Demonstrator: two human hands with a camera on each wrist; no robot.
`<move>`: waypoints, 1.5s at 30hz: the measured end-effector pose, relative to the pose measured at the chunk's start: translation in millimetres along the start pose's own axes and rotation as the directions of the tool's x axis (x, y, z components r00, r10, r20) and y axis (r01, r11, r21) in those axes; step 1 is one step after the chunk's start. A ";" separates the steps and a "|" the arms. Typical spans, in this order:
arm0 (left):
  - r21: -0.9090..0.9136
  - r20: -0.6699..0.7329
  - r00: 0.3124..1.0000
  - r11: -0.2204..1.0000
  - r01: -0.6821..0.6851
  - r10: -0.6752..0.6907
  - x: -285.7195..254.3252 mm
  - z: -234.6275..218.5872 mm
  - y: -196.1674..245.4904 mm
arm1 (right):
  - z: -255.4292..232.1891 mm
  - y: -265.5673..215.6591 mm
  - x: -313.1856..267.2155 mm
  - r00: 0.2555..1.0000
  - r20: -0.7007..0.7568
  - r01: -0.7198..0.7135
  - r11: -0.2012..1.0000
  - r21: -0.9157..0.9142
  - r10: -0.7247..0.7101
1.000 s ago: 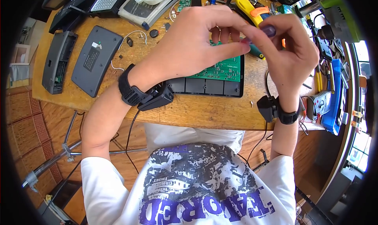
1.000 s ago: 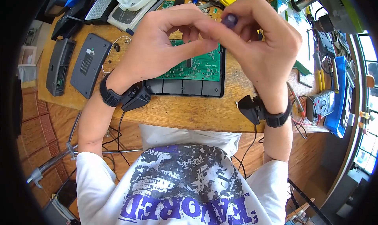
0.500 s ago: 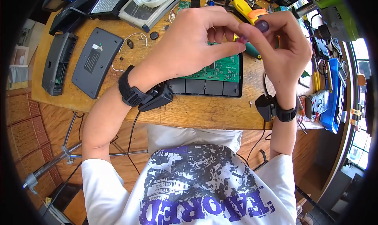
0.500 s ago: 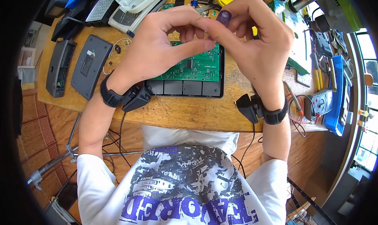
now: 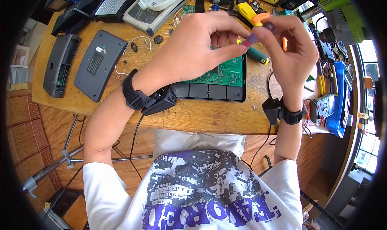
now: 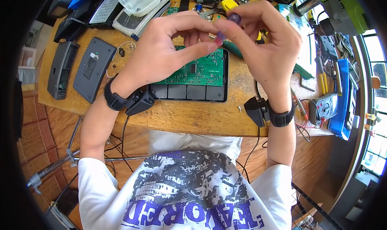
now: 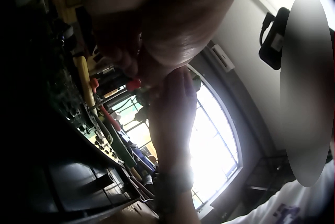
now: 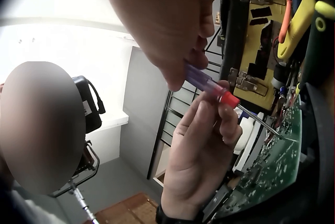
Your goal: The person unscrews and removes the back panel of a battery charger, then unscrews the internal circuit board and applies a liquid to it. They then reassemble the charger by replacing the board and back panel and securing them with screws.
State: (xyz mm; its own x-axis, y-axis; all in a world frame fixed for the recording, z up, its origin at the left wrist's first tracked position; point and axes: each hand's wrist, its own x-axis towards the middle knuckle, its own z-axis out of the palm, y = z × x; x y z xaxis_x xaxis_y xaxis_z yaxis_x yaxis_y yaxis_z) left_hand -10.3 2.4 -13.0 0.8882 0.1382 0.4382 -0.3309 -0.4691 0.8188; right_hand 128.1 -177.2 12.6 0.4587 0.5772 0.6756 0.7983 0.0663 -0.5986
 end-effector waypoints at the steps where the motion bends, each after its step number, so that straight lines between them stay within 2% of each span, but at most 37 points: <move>1: -0.003 -0.009 1.000 1.000 -0.023 0.023 -0.4 1.0 0.5 | 1.6 0.9 -1.7 0.999 -0.038 -0.013 1.000 -0.022 0.012; 6: 0.016 0.008 1.000 0.999 -0.030 0.030 -0.4 1.0 0.2 | 3.4 -5.4 -5.1 1.000 -0.008 0.012 0.998 -0.058 -0.013; 8: 0.041 0.018 0.999 0.999 -0.028 0.027 0.5 0.4 0.3 | 7.8 -12.2 -1.7 0.997 0.023 0.071 0.997 -0.008 -0.071; 9: 0.023 0.016 1.000 1.000 -0.003 0.002 0.2 0.5 1.0 | 11.9 -10.8 1.0 0.996 0.014 0.087 0.987 0.137 -0.090; 10: 0.005 0.012 1.000 1.000 0.023 -0.023 -0.2 0.3 1.3 | 11.3 -5.7 2.3 0.995 0.012 0.092 0.986 0.138 -0.094; 12: -0.001 0.012 1.000 1.000 0.018 -0.018 0.0 -0.8 -0.1 | 7.1 2.3 4.5 0.972 0.081 0.219 0.975 0.039 -0.221; 13: -0.009 0.015 1.000 1.000 0.017 -0.017 -0.2 -1.3 -0.3 | 5.6 1.1 3.7 0.971 0.082 0.223 0.974 0.040 -0.226; 15: 0.005 0.015 1.000 1.000 0.003 -0.003 -1.0 -1.1 1.5 | 1.7 -7.1 0.9 0.996 0.056 0.065 0.998 0.024 -0.066; 19: 0.020 0.022 1.000 1.000 -0.020 0.020 -0.5 0.7 2.4 | 0.3 -7.0 -3.2 1.000 0.025 0.000 0.999 -0.035 0.001; 22: 0.038 0.040 0.999 0.999 -0.008 0.007 0.7 -0.3 3.4 | 1.7 -7.0 -3.6 0.997 0.033 0.067 0.995 -0.075 -0.065; 25: 0.042 0.035 0.999 0.999 -0.006 0.004 1.9 -1.6 3.1 | 6.9 -7.4 1.5 0.971 0.080 0.226 0.974 0.021 -0.227; 28: 0.053 0.037 0.999 0.998 -0.016 0.014 1.7 -3.7 2.7 | 6.5 2.4 1.8 0.960 0.094 0.267 0.963 -0.030 -0.263; 31: 0.036 0.057 0.998 0.999 0.028 -0.030 1.2 -4.7 4.0 | 0.1 -4.3 2.1 0.981 0.092 0.182 0.978 -0.101 -0.173; 34: 0.075 0.081 0.997 0.997 -0.020 0.014 1.9 -7.4 3.1 | 1.1 -5.5 0.5 0.985 0.076 0.163 0.985 -0.060 -0.158; 41: 0.071 0.066 0.997 0.997 -0.043 0.038 3.0 -9.0 3.4 | 4.1 -1.6 -3.7 0.985 0.021 0.173 0.982 -0.076 -0.172; 43: 0.085 0.066 0.998 0.996 -0.014 0.008 3.5 -10.4 3.4 | 3.8 -2.5 -6.5 0.995 0.032 0.096 0.976 -0.194 -0.091; 45: 0.075 0.068 0.998 0.997 -0.004 -0.001 3.3 -9.9 4.1 | 4.2 -2.2 -7.9 0.998 0.020 0.067 0.980 -0.188 -0.065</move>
State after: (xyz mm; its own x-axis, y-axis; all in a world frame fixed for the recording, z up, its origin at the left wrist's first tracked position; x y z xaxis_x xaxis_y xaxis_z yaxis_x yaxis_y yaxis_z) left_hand -11.9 9.6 -4.4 0.9083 0.0788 0.4107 -0.3094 -0.5341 0.7868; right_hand 121.0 -178.5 6.7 0.3982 0.5880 0.7040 0.8863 -0.0489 -0.4605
